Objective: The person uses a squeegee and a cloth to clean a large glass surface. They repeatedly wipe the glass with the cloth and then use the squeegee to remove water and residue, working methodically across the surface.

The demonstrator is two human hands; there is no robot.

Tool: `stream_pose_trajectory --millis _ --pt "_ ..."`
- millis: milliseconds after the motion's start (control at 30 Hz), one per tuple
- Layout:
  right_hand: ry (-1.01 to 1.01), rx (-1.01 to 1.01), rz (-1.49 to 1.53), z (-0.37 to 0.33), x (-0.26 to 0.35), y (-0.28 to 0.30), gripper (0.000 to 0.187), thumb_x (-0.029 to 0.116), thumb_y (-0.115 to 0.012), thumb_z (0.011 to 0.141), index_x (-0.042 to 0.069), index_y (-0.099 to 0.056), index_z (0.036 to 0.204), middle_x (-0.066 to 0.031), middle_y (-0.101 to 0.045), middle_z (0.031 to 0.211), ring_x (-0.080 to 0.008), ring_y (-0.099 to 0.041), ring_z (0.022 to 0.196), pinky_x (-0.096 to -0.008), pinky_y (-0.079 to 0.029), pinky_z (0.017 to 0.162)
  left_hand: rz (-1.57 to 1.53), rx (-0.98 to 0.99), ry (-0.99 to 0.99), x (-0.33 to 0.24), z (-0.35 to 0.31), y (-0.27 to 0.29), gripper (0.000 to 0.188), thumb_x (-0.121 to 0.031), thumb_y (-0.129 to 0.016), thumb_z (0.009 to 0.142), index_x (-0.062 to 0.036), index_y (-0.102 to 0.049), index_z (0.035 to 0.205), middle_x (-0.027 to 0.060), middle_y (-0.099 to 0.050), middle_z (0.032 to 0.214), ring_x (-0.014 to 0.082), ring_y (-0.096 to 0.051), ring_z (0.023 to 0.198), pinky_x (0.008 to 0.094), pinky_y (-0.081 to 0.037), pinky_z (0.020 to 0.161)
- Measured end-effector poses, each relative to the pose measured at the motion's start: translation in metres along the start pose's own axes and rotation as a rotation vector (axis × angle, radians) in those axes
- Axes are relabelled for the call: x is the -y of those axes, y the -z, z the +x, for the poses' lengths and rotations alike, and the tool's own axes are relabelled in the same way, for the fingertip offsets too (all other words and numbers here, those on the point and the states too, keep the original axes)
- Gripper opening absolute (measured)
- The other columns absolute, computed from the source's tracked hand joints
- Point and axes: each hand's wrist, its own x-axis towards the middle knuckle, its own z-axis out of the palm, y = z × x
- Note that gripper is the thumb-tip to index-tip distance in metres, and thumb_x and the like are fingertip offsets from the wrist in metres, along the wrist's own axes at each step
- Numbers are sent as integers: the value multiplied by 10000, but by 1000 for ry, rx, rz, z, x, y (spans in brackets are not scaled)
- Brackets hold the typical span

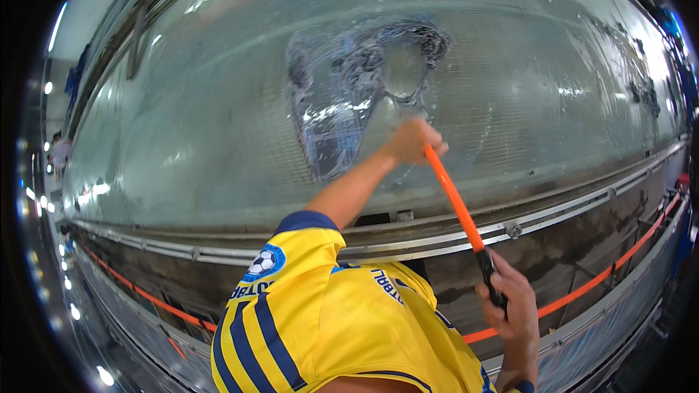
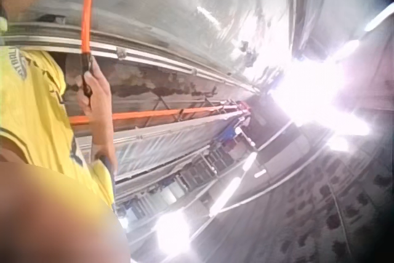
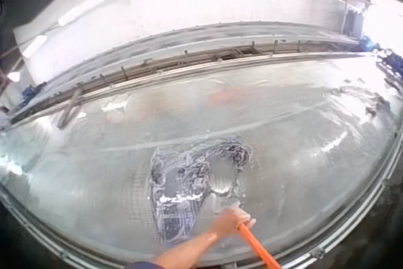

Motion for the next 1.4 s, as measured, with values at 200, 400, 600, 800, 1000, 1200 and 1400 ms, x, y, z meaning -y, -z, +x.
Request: stream_pose_trajectory --millis 200,400,600,800,1000,1200,1400 --pt "-182 -84 -105 -65 -56 19 572 20 -493 941 49 -402 1505 -104 -590 803 -66 -382 391 -207 -268 335 25 7 124 -106 -119 -4 470 -282 -711 825 -118 -410 503 79 -451 489 301 -487 464 411 -369 514" --pt "-187 -35 -229 -40 -49 -23 591 -3 -512 917 21 -408 1498 -105 -590 804 -75 -395 421 -209 -289 365 126 -41 124 -80 -144 40 492 -263 -725 813 -125 -381 489 62 -446 478 291 -482 456 403 -346 471" --pt "-225 -171 -349 -23 7 -65 625 5 -532 888 -9 -393 1497 -106 -569 739 -72 -402 416 -206 -309 368 -11 -100 165 -42 -107 42 474 -224 -715 818 -124 -393 485 59 -431 451 283 -471 415 391 -360 436" --pt "-97 -212 -145 8 61 -102 628 33 -545 890 -22 -384 1494 -109 -562 726 -68 -384 375 -209 -290 338 -26 -103 3 34 -17 42 439 -232 -715 819 -117 -424 512 63 -470 469 286 -515 436 413 -390 432" --pt "64 -111 -5 64 71 -85 535 90 -503 976 69 -407 1502 -67 -559 802 -59 -378 392 -198 -286 330 74 -115 -87 112 66 43 435 -231 -701 812 -127 -399 516 77 -461 478 309 -511 453 421 -386 441" --pt "-12 5 9 7 -7 -17 531 119 -493 988 74 -393 1507 -97 -580 834 -76 -405 402 -208 -291 336 10 -39 -43 15 -7 22 434 -252 -678 838 -124 -429 505 100 -474 490 332 -530 473 440 -396 474" --pt "-203 -22 -73 -59 -65 0 604 46 -519 941 69 -372 1527 -126 -581 818 -85 -406 401 -216 -282 347 22 48 97 -98 -138 22 450 -252 -678 846 -116 -420 503 81 -479 489 308 -530 488 414 -401 505"
